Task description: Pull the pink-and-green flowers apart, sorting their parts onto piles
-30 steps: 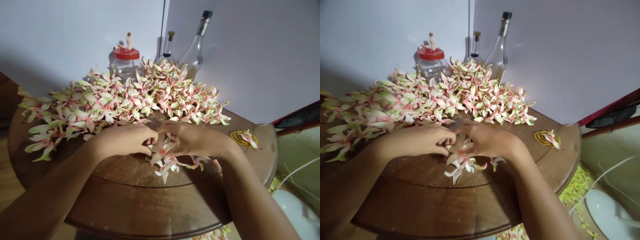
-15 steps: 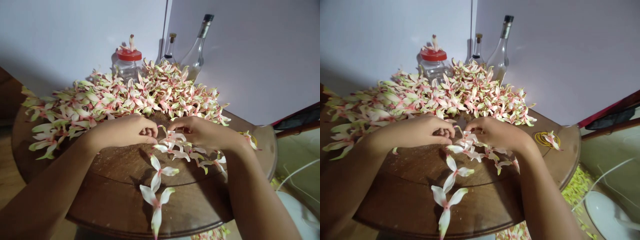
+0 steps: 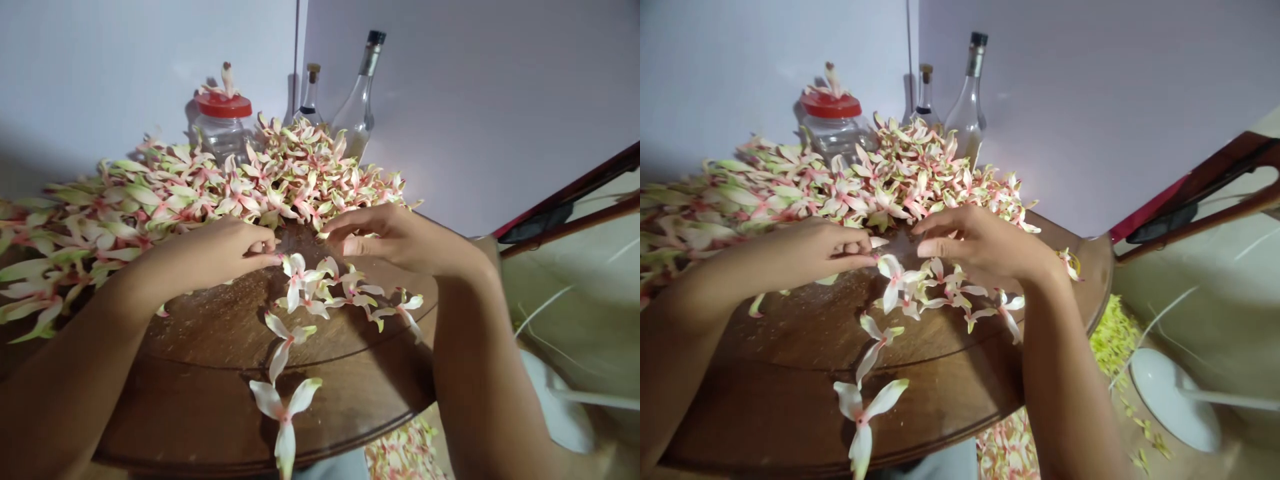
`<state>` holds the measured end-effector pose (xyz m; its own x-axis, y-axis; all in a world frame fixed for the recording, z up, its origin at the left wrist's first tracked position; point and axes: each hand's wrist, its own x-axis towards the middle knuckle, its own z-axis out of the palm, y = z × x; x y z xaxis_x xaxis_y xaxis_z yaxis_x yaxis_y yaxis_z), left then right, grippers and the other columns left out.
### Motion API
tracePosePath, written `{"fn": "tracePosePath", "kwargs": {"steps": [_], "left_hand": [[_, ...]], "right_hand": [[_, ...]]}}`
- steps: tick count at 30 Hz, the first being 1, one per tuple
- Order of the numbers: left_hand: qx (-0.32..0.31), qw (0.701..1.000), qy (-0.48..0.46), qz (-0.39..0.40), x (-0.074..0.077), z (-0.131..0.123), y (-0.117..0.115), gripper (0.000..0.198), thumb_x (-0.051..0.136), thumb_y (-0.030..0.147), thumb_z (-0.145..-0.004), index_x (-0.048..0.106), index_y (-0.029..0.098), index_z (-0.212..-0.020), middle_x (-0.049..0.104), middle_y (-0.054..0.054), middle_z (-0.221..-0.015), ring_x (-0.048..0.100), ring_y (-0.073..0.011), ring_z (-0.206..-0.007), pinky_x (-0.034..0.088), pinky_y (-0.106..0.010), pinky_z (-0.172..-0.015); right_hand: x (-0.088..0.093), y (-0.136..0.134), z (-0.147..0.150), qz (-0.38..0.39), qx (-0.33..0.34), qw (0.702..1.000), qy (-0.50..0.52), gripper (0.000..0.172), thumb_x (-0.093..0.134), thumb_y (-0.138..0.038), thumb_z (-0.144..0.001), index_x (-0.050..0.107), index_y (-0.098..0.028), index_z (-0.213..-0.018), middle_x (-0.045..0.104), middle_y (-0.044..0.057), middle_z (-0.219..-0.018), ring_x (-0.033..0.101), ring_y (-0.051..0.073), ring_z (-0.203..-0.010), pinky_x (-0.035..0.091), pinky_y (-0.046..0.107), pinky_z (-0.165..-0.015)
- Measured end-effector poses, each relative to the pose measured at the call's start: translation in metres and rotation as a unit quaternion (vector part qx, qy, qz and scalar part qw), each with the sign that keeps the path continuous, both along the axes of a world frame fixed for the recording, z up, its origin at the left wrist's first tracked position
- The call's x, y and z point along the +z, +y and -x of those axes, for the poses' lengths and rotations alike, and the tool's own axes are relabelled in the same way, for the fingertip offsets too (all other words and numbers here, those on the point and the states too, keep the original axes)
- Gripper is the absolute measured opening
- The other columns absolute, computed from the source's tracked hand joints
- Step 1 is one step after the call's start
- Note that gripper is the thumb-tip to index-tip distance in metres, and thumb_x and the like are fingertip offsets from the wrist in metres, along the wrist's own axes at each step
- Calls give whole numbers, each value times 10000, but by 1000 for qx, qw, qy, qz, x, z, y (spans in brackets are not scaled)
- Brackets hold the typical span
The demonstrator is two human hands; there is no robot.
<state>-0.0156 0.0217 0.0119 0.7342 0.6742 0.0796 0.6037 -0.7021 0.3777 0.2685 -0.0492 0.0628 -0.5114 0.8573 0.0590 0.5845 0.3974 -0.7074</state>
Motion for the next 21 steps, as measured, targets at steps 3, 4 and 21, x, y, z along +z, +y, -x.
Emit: {"fn": "tracePosePath", "kwargs": {"steps": [3,4,21], "left_hand": [[-20,999,33,17,3,-1,0,203,650,439,-870,693,262,-957,646,8,-659,528,-139,-515,316,-251,-520],[-24,999,24,20,3,-1,0,250,679,434,-850,693,278,-1045,661,9,-689,537,-140,-520,321,-248,-514],[-110,993,-32,16,-7,-23,-16,332,624,379,-919,671,275,-1231,659,-60,-1193,630,-177,-927,427,-265,-796]], "right_hand": [[9,-25,-20,-62,-75,994,-48,385,664,-505,-897,756,-219,-1137,759,69,-1096,697,221,-967,544,337,-830],[8,-35,-28,-56,-98,990,-81,382,663,-506,-897,753,-234,-1151,761,67,-1091,701,225,-950,546,339,-806],[-43,-93,-46,-30,-192,961,-198,240,581,-398,-970,707,-198,-927,692,43,-776,600,162,-671,451,314,-638]]}}
